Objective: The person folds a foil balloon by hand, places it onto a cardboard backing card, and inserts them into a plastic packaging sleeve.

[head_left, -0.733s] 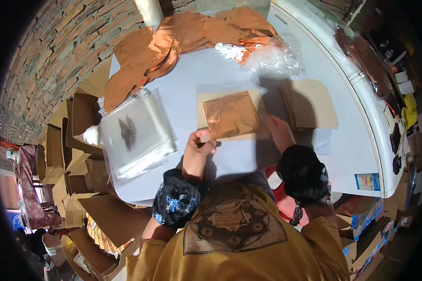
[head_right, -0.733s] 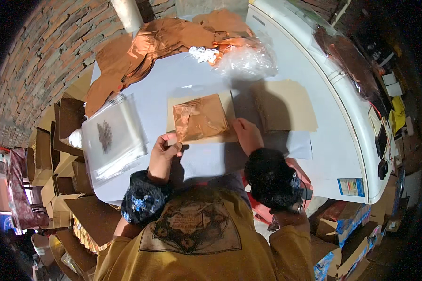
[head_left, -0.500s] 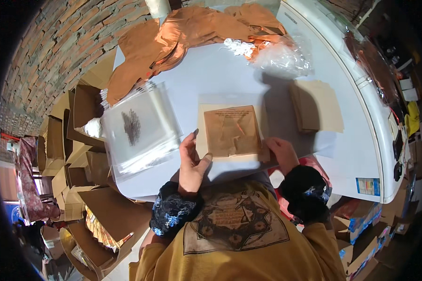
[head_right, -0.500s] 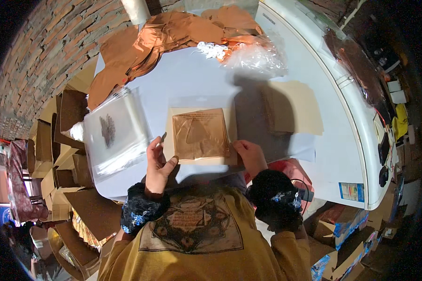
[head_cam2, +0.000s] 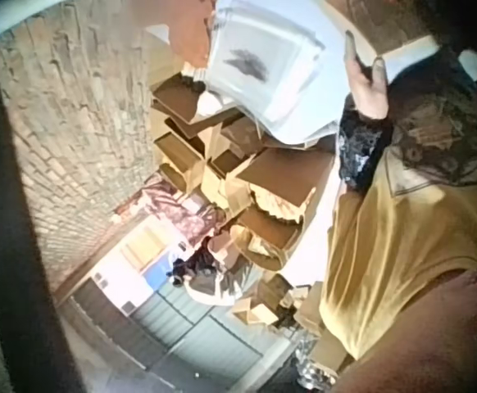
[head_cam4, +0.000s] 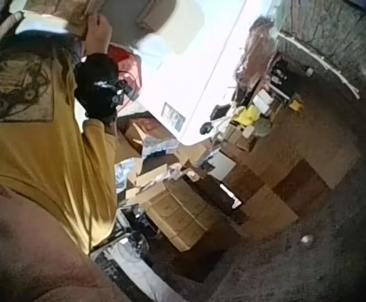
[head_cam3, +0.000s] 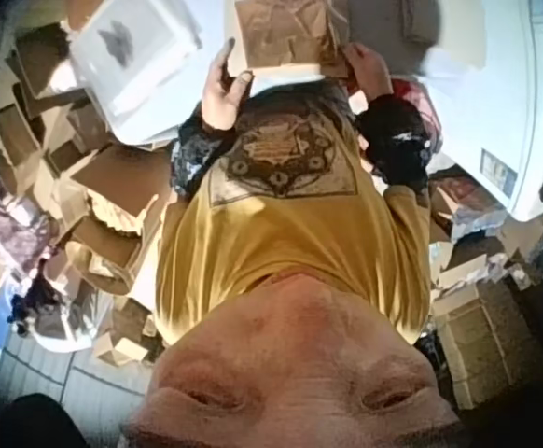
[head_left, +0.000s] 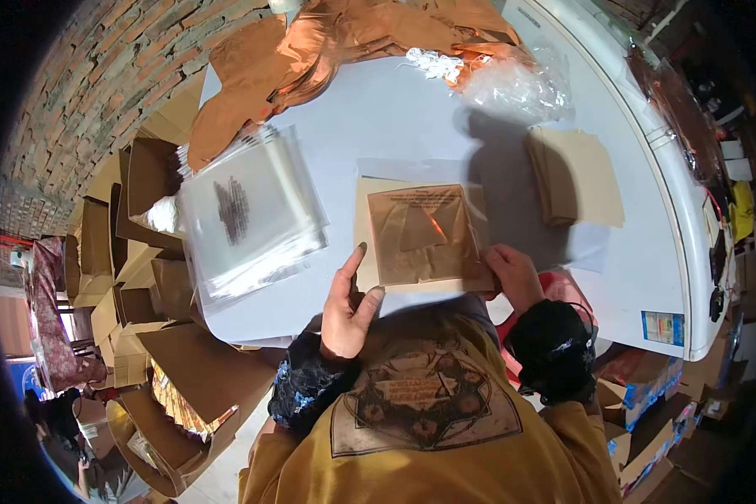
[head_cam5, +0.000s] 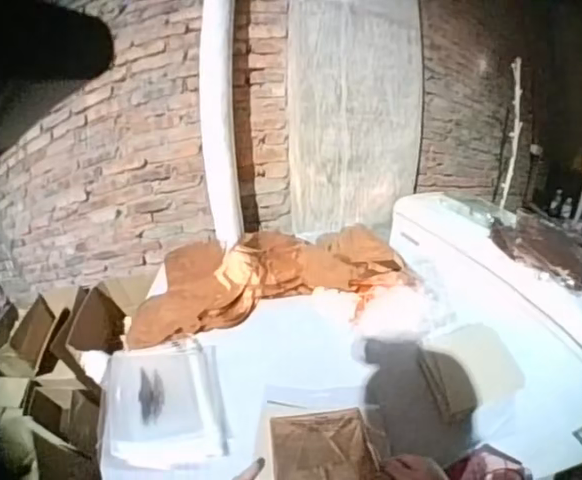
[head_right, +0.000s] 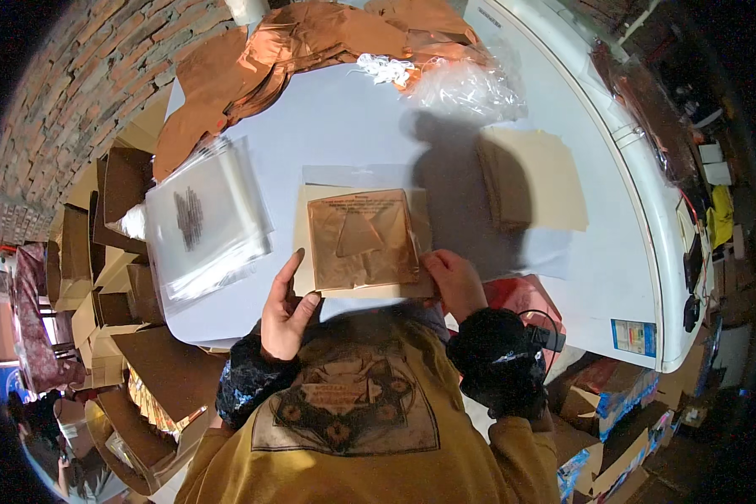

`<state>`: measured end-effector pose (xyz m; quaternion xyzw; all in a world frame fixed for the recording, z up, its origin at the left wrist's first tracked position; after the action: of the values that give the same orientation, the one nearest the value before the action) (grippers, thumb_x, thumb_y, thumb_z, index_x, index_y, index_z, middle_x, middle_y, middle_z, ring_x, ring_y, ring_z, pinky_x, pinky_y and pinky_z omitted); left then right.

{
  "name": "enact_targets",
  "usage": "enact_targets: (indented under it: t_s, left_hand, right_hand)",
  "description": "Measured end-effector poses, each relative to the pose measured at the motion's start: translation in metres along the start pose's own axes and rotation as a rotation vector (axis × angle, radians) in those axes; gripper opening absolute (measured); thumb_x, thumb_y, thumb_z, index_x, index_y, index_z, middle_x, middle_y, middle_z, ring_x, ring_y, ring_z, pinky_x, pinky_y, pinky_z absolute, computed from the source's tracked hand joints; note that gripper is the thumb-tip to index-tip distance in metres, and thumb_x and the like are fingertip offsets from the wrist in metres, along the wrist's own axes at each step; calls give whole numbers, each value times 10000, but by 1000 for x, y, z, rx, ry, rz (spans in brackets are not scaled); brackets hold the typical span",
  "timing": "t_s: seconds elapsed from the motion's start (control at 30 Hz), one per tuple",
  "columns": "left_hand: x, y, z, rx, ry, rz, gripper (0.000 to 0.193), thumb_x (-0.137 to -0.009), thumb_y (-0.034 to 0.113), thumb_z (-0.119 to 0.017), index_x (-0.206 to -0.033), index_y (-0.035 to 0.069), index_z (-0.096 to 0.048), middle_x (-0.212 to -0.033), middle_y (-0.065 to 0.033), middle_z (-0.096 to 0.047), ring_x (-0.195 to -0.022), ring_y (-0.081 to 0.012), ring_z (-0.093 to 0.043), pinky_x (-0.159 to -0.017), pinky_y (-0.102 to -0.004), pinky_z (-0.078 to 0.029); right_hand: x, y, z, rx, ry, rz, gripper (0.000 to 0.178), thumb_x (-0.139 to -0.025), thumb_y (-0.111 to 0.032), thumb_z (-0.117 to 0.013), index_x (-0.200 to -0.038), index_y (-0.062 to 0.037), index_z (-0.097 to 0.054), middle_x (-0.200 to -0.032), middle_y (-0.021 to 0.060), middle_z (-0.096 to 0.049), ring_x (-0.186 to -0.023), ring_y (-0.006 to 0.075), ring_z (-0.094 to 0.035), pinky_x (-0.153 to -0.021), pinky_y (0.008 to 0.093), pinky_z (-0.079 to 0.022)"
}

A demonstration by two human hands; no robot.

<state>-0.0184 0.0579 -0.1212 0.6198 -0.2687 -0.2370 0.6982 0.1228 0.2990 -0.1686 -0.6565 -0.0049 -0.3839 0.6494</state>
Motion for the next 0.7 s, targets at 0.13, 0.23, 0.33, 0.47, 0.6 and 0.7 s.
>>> enact_targets:
  t_s: [0.13, 0.23, 0.33, 0.47, 0.6, 0.7]
  left_hand:
    - [8, -5, 0, 6, 67, -33, 601, -959, -4, -609, -1505, 19, -360, -1108, -53, -580, -675, -44, -425, -655, -191, -420]
    - [8, -13, -1, -1, 81, -27, 564, -962, 15, -620, -1481, 21, -400, -862, 15, -515, -666, -47, -423, -642, -194, -408]
    - [8, -15, -2, -36, 96, -42, 536, -963, 28, -627, -1461, 20, -427, -825, 26, -482, -682, -57, -438, -653, -203, -416]
    - [4, -2, -4, -115, 103, -186, 530, -964, 28, -628, -1454, 19, -426, -1058, -30, -554, -775, -85, -488, -722, -235, -456]
    - [3, 2, -7, 86, 146, -227, 540, -969, 21, -617, -1465, 18, -404, -1253, -62, -535, -832, -99, -499, -764, -256, -471]
    - [2, 5, -7, 102, 129, -230, 544, -979, 29, -607, -1476, 18, -385, -1278, -72, -554, -800, -77, -499, -733, -238, -461]
  right_hand:
    - [8, 1, 0, -83, 56, 64, 268, -1037, -225, -520, -1180, -16, -606, -896, 30, -653, -673, 99, -620, -530, 263, -532]
    - [19, -7, -5, -167, 97, 135, 277, -1018, -197, -548, -1219, -9, -584, -923, 42, -661, -694, 107, -639, -550, 255, -535]
    - [22, -3, -2, -184, 103, 176, 289, -1012, -180, -560, -1231, 8, -578, -959, 56, -666, -737, 111, -644, -572, 250, -538]
    - [17, 1, -3, -160, 36, 110, 309, -1019, -183, -557, -1245, 26, -577, -1036, 66, -666, -803, 106, -642, -605, 247, -553]
    - [15, 1, -6, -147, -3, 48, 314, -1021, -190, -558, -1255, 18, -580, -1051, 57, -666, -825, 100, -645, -627, 247, -570]
    - [17, -1, -9, -200, -53, 65, 329, -1019, -211, -569, -1267, 6, -579, -1057, 51, -663, -880, 101, -645, -657, 247, -584]
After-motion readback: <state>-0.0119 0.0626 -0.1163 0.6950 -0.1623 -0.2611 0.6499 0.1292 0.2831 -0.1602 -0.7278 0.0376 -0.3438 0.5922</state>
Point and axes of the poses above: each hand's wrist, its own x-axis away from the middle knuckle, its own z-axis out of the back of the hand, y = z × x, the point moved 9 cm from there along -x, towards the middle knuckle
